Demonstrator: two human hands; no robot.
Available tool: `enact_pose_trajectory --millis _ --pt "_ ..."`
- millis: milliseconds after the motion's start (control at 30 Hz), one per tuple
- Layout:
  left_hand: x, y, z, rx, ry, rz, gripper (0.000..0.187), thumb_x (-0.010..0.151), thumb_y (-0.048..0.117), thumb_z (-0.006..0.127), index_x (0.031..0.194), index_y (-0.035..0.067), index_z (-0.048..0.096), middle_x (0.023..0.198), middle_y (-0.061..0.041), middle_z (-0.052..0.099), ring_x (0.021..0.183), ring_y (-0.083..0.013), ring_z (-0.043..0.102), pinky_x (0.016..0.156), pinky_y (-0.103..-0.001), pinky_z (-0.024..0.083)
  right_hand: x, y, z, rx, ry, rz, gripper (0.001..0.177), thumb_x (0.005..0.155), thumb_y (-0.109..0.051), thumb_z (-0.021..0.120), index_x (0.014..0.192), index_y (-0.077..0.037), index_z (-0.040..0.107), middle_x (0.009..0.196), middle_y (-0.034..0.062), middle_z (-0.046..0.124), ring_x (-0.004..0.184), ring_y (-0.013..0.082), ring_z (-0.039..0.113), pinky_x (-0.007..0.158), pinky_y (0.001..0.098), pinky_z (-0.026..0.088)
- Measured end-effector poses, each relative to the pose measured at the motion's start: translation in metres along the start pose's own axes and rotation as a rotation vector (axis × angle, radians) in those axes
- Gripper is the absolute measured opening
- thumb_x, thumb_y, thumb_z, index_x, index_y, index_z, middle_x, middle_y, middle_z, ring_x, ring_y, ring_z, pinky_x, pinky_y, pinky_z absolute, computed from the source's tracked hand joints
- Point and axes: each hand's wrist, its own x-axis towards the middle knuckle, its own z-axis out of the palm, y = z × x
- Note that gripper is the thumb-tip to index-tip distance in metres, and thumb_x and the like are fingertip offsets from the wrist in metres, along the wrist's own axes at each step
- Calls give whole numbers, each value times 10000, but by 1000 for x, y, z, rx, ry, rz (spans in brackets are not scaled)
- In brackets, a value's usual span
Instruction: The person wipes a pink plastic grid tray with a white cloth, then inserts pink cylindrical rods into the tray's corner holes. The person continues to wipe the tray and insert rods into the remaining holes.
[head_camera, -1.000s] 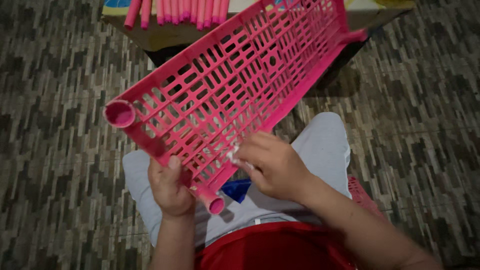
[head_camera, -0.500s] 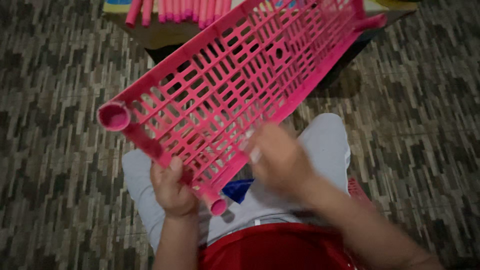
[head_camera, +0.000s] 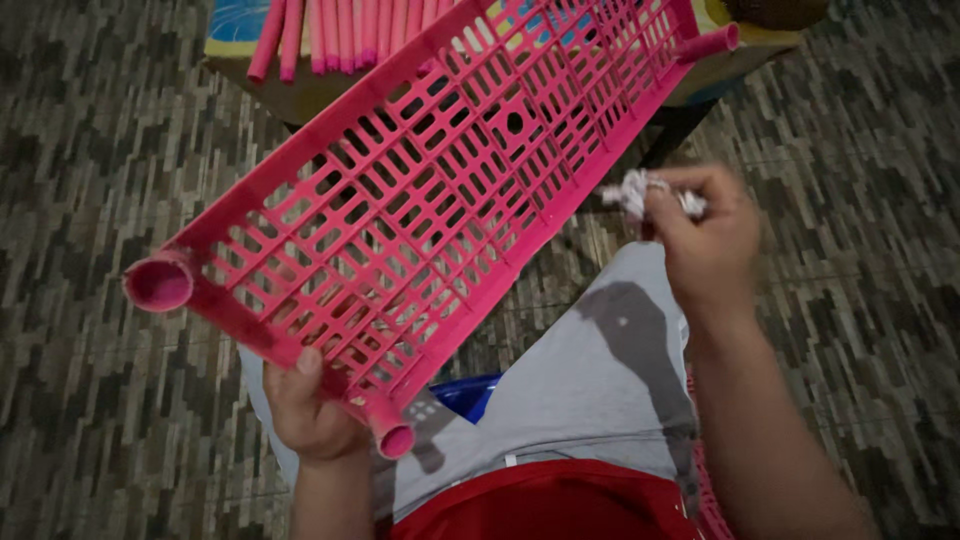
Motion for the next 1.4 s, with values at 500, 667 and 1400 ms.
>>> enact_pose_trajectory --millis 500,667,1400 --pt "-2 -4 11 -60 -7 -38 735 961 198 589 1573 -116 330 1490 -249 537 1356 -351 580 1172 -487 467 -12 -26 76 -510 -190 -625 200 822 27 717 1008 -26 665 998 151 647 925 349 671 789 425 551" --pt "-1 -8 6 -77 -6 -71 706 960 185 596 1551 -116 357 1458 -253 552 1314 -353 600 1144 -491 486 -43 -44 80 -250 -632 -600 218 785 65 669 972 -45 654 981 110 668 954 299 686 847 387 560" --pt "-12 -3 -14 197 24 -35 646 919 185 673 1443 -148 497 1322 -225 654 1165 -321 675 1033 -456 535 -7 4 53 -486 -259 -222 126 866 -126 768 951 -33 759 884 88 731 795 154 709 694 294 544"
